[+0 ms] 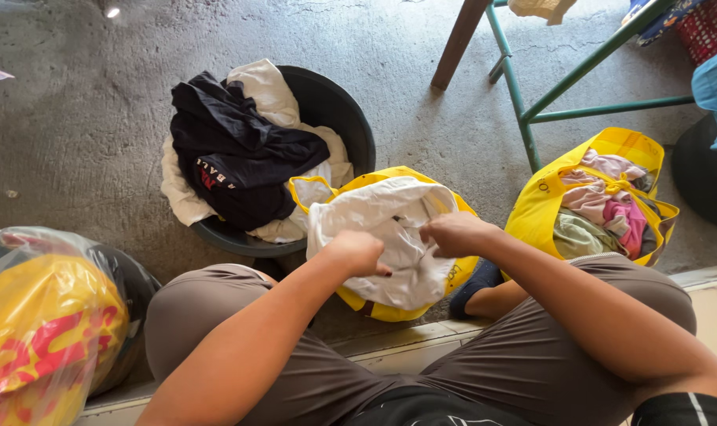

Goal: The person sits on the floor and folds various pieces of clothing, including a patterned cloth, a white shirt, a yellow shirt, and a black t-shirt. They place each folded item into a black bucket positioned in front of them.

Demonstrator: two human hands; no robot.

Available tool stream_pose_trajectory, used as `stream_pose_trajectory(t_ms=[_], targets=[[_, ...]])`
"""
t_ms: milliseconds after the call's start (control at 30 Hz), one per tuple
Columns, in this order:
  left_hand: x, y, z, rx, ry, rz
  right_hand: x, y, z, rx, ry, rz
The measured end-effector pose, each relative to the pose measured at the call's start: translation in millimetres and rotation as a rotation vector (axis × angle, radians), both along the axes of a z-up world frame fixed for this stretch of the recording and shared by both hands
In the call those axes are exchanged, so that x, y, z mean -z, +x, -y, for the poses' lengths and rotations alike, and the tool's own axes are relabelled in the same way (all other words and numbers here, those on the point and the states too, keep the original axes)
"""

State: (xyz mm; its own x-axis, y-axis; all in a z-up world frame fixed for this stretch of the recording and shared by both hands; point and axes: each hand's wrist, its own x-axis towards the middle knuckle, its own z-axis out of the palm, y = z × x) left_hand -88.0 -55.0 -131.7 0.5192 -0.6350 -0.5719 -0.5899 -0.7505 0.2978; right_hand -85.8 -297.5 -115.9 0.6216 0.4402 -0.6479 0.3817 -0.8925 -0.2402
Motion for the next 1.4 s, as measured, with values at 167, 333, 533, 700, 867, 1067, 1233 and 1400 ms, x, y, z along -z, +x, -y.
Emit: stream_pose_trajectory(t_ms=[167,333,533,700,867,1067,1233,1400], targets=[[-2,17,0,-0.114,0.007,0.173,30,11,-7,0.009,0.104,0.137],[-4,25,3,-0.139,0.075,0.113,64,8,-11,-0.056,0.139,0.244],[-11,26,6,-0.248,-0.114,0.305,36,32,-2,0.393,0.588,-0.027],[-30,34,9,-0.304,-0.24,0.195,-46,24,19,0.585,1.186,-0.34],[-44,39,10,-0.335,-0.635,0.084,-107,18,53,0.74,1.502,-0.307],[-66,41,17,-0.607,-0.73,-0.255,-128,23,86,0.766,1.474,-0.087],[-99,28,6,-0.605,-0.964,-0.298,-161,10,92,0.736,1.224,0.005],[-130,22,-4,-0.603,-1.042,-0.318,-210,-21,102,0.365,0.799,0.287]])
